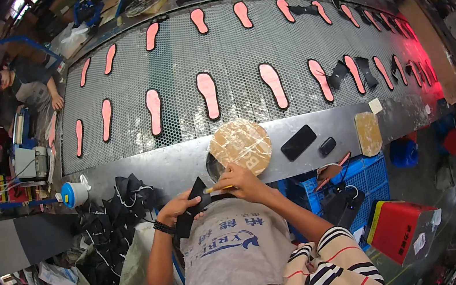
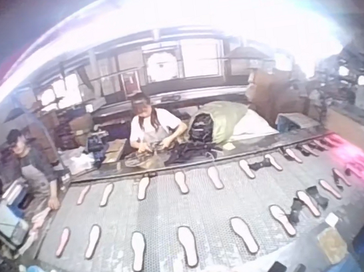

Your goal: The worker is applying glue to black shoe components using a brush and placing them onto a moving assembly line conveyor.

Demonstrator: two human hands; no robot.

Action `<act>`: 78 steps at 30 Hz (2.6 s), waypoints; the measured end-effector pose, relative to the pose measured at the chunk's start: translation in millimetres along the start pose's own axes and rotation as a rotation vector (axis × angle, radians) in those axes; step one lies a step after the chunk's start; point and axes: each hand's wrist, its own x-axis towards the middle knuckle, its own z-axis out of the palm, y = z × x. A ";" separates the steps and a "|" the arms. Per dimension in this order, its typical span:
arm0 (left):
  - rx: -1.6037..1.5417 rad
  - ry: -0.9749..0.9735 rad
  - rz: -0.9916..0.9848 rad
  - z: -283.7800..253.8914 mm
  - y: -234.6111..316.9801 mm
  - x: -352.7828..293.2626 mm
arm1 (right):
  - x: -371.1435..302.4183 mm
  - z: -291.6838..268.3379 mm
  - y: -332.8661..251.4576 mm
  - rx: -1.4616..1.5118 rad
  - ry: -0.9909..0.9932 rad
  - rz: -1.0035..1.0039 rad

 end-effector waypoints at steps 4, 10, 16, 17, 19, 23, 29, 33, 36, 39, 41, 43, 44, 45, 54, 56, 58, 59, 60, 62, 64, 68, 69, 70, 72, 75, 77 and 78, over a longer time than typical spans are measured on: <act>0.059 0.058 0.027 9.3 6.4 -2.4 | 2.9 -18.4 -6.0 -0.003 -0.160 -0.006; -0.157 0.217 0.246 11.5 0.0 2.0 | 27.8 -11.2 -2.6 0.059 0.208 0.054; -0.692 0.310 0.522 -0.2 -92.0 -26.3 | 9.9 43.7 35.5 -0.196 0.401 0.163; -0.602 0.184 0.437 19.2 -82.8 -42.2 | 0.2 52.1 46.3 -0.250 0.358 0.203; -0.590 0.217 0.244 32.6 -87.0 -76.2 | -1.9 65.9 46.6 -0.294 0.287 0.249; -0.134 0.479 0.258 4.4 -116.4 -91.6 | -16.7 90.6 78.9 -0.305 0.325 0.222; -0.149 0.766 0.640 -13.3 -87.4 -31.6 | -15.5 101.4 75.8 -0.261 0.350 0.186; -0.236 0.809 0.727 -23.9 -80.1 4.1 | -13.2 108.4 62.9 -0.315 0.328 0.219; -0.155 0.852 0.854 -15.5 -74.0 16.0 | -18.5 117.5 71.5 -0.326 0.347 0.219; 0.116 0.740 0.662 -47.4 -91.0 12.2 | -19.2 127.1 71.5 -0.161 0.356 0.337; -0.007 0.731 0.553 -49.6 -90.7 13.0 | -18.7 122.1 70.6 -0.030 0.392 0.464; -0.129 0.719 0.440 -45.9 -87.2 12.6 | -12.2 113.4 72.5 0.636 0.445 0.729; -0.193 0.702 0.476 -37.3 -80.2 10.5 | -5.9 109.5 66.3 0.637 0.443 0.732; -0.258 0.682 0.515 -33.0 -77.4 9.0 | 3.5 103.3 54.7 0.519 0.424 0.600; -0.161 0.810 0.477 -35.0 -74.8 -5.9 | 29.4 97.4 28.7 0.039 0.246 0.162; -0.210 0.850 0.511 -35.5 -75.8 -3.5 | 23.3 96.6 21.5 0.030 0.220 0.141; -0.255 0.882 0.542 -33.6 -74.5 2.1 | 16.8 94.7 15.9 -0.008 0.122 0.145; -0.333 0.900 0.593 -35.7 -76.5 8.7 | 14.5 92.9 14.5 -0.009 0.121 0.145; -0.413 0.916 0.643 -37.8 -78.4 16.9 | 12.0 90.9 14.3 0.073 0.101 0.216; -0.461 1.005 0.692 -43.2 -79.5 38.9 | 9.0 90.7 11.7 0.149 0.085 0.295; -0.507 1.088 0.738 -48.9 -78.5 63.9 | 10.4 94.0 2.2 0.408 0.435 0.651; -0.490 1.272 0.889 -114.9 -127.3 115.2 | 18.7 142.8 23.0 0.082 0.404 0.361; -0.450 1.288 0.982 -94.7 -109.6 130.2 | 15.7 145.0 30.3 0.028 0.442 0.335; -0.413 1.305 1.078 -75.0 -93.9 140.0 | 14.1 146.7 37.6 -0.026 0.474 0.307; -0.322 1.325 1.061 -62.5 -86.6 145.0 | 14.3 153.9 37.9 -0.115 0.496 0.272; -0.375 1.307 1.038 -62.5 -85.7 144.6 | 13.4 165.8 47.0 -0.092 0.363 0.319; -0.373 1.338 1.040 -66.2 -91.7 141.1 | 9.0 168.6 45.2 -0.110 0.372 0.336; -0.379 1.349 1.036 -69.1 -93.8 139.3 | 10.1 170.2 42.0 -0.125 0.389 0.349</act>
